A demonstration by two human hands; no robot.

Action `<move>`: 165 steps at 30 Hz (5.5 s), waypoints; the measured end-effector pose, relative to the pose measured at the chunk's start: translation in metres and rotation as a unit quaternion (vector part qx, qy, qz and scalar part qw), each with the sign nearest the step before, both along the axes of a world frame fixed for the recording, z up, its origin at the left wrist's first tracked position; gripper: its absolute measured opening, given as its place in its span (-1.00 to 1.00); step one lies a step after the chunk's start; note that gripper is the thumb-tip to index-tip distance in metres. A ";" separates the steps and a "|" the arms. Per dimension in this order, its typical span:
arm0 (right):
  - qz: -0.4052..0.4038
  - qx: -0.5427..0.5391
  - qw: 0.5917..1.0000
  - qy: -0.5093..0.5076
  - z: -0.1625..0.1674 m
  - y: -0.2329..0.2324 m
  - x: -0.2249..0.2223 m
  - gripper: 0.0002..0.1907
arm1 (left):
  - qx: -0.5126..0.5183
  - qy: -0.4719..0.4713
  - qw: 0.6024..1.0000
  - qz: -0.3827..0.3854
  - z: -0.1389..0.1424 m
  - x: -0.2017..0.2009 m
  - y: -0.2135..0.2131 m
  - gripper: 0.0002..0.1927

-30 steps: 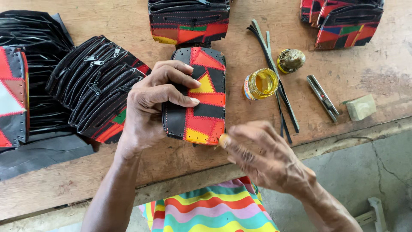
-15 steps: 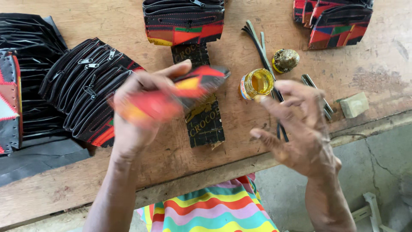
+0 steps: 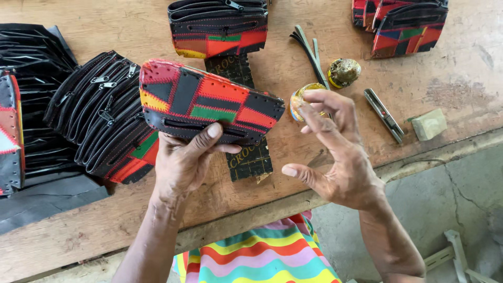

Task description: The person repeatedly applies a yellow substance from a small jar to the edges and surfaces of colorful patterned zippered pouches using a small applicator. They handle each pouch one at a time, rotate it to cover different sides, and place it back on the workbench.

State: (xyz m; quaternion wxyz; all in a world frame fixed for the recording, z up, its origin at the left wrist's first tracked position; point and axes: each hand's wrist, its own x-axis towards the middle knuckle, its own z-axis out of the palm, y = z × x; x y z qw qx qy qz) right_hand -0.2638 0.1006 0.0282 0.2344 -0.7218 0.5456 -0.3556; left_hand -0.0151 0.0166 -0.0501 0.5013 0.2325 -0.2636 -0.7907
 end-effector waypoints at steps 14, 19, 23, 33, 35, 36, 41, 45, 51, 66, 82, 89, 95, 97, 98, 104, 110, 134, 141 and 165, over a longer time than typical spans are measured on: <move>-0.016 -0.114 0.963 0.242 -0.004 -0.011 -0.001 -0.38 | -0.057 -0.142 0.988 0.016 0.020 0.000 0.000 -0.62; -0.028 -0.017 0.999 0.030 -0.010 -0.012 0.006 -0.36 | -0.176 -0.270 0.946 -0.019 0.026 0.002 -0.001 -0.69; -0.033 0.030 0.996 -0.080 -0.012 -0.009 0.009 -0.29 | -0.234 -0.235 0.943 -0.028 0.022 0.004 -0.007 -0.71; 0.016 0.182 0.900 -0.395 -0.014 0.002 0.005 -0.08 | -0.354 -0.175 0.917 -0.047 0.020 0.011 -0.015 -0.51; 0.022 0.221 0.853 -0.472 -0.017 0.002 0.003 -0.01 | -0.355 -0.196 0.913 -0.036 0.019 0.012 -0.014 -0.58; 0.025 0.239 0.823 -0.515 -0.019 0.002 0.001 0.04 | -0.361 -0.202 0.910 -0.035 0.018 0.012 -0.015 -0.59; 0.086 0.287 0.605 -0.738 -0.031 0.004 -0.001 0.04 | -0.381 -0.223 0.897 -0.035 0.019 0.013 -0.014 -0.60; 0.092 0.258 0.530 -0.803 -0.031 0.009 -0.001 -0.14 | -0.321 -0.188 0.928 -0.010 0.017 0.003 -0.009 -0.66; -0.089 0.056 0.970 -0.221 0.005 -0.004 -0.044 -0.41 | -0.002 0.008 1.000 0.021 0.015 0.003 -0.003 -0.61; 0.045 0.086 0.926 0.364 0.002 -0.066 -0.039 -0.54 | 0.146 -0.018 0.989 -0.001 -0.005 -0.001 0.009 -0.49; -0.133 -0.148 0.964 0.176 0.024 0.008 -0.078 -0.44 | 0.192 0.109 0.975 -0.031 -0.007 -0.019 0.014 -0.53; -0.066 -0.068 0.976 -0.198 -0.006 0.031 -0.043 -0.26 | 0.227 0.152 0.961 -0.034 -0.003 -0.027 0.013 -0.47; 0.113 -0.005 0.988 -0.101 -0.021 0.000 -0.006 0.06 | 0.226 0.152 0.961 -0.056 0.000 -0.034 0.014 -0.48; 0.106 0.014 0.990 -0.092 -0.016 -0.003 -0.002 0.06 | 0.225 0.150 0.961 -0.055 0.000 -0.034 0.014 -0.49; 0.103 0.025 0.991 -0.087 -0.013 -0.004 0.000 0.06 | 0.228 0.149 0.961 -0.054 -0.001 -0.035 0.014 -0.50; 0.097 0.015 0.994 0.037 -0.005 -0.002 0.009 -0.17 | 0.212 0.167 0.962 -0.048 -0.008 -0.037 0.013 -0.60; 0.065 -0.111 0.974 0.189 -0.012 -0.008 0.009 -0.21 | 0.249 0.143 0.958 -0.029 -0.009 -0.043 0.013 -0.63; 0.005 -0.138 0.954 0.267 -0.016 -0.005 0.004 -0.29 | 0.261 0.132 0.956 -0.007 -0.008 -0.054 0.006 -0.70; 0.000 -0.154 0.942 0.298 -0.024 -0.010 0.001 -0.29 | 0.244 0.151 0.958 -0.026 -0.002 -0.050 0.008 -0.67; -0.028 -0.096 0.979 0.179 -0.033 -0.005 0.003 -0.16 | 0.216 0.111 0.969 -0.050 0.011 -0.036 0.008 -0.57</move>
